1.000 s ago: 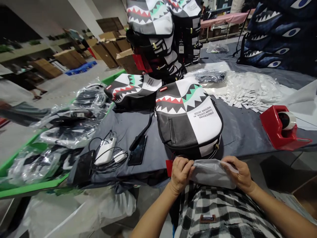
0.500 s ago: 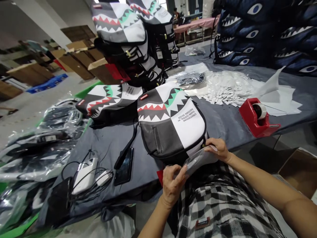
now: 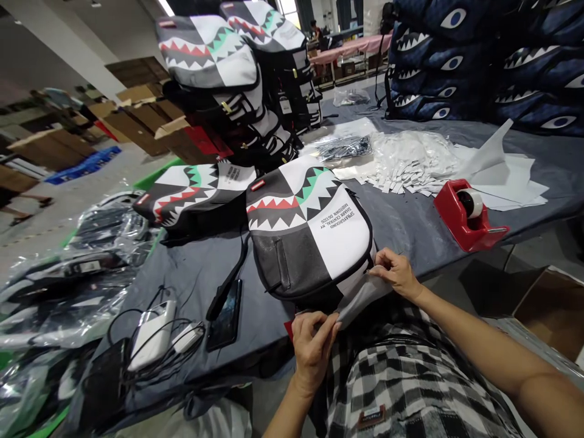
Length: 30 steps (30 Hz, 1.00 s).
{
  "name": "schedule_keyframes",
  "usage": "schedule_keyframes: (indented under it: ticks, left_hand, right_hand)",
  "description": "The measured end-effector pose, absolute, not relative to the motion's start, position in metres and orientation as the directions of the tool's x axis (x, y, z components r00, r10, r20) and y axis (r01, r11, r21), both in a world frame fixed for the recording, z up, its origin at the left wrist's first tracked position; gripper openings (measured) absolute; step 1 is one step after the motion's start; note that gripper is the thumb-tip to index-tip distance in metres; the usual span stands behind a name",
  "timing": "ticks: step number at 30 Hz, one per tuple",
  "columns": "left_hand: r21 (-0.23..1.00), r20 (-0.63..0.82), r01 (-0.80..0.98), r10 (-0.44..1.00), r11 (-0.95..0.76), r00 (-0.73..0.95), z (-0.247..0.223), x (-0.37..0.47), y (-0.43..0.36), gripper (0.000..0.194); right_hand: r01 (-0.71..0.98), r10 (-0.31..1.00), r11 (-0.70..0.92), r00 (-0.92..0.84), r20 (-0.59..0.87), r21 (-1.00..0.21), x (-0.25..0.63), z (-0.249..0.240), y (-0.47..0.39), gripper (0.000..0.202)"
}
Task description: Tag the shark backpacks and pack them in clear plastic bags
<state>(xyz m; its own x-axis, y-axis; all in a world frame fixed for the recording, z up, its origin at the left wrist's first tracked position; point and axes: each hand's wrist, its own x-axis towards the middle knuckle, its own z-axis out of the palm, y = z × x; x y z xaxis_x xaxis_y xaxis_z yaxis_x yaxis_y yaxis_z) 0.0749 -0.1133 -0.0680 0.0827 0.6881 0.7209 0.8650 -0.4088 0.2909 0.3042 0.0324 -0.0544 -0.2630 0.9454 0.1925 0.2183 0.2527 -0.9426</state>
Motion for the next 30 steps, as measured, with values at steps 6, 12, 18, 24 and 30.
schedule_keyframes:
  ticks: [6,12,18,24,30]
  left_hand:
    - [0.274,0.756,0.866,0.650,-0.417,0.074,-0.075,0.075,-0.113,0.015]
    - [0.190,0.785,0.850,0.597,-0.491,0.169,-0.075,0.072,-0.107,0.018]
    - [0.143,0.762,0.837,0.598,-0.528,0.247,-0.076,0.063,-0.101,0.012]
    - [0.122,0.732,0.814,0.606,-0.568,0.313,-0.071,0.057,-0.095,0.011]
    - [0.199,0.695,0.821,0.668,-0.534,0.266,-0.069,0.051,-0.100,0.026]
  right_hand:
    - [0.229,0.929,0.342,-0.225,0.293,-0.911,0.306,-0.052,0.022,0.046]
    - [0.226,0.879,0.466,-0.231,0.418,-0.855,0.305,-0.062,0.029,0.047]
    - [0.324,0.820,0.572,-0.194,0.539,-0.754,0.303,-0.063,0.034,0.043]
    - [0.469,0.509,0.817,-0.315,0.801,-0.335,0.312,-0.052,0.000,0.005]
    - [0.315,0.261,0.947,-0.636,0.727,-0.064,0.309,-0.049,0.006,0.019]
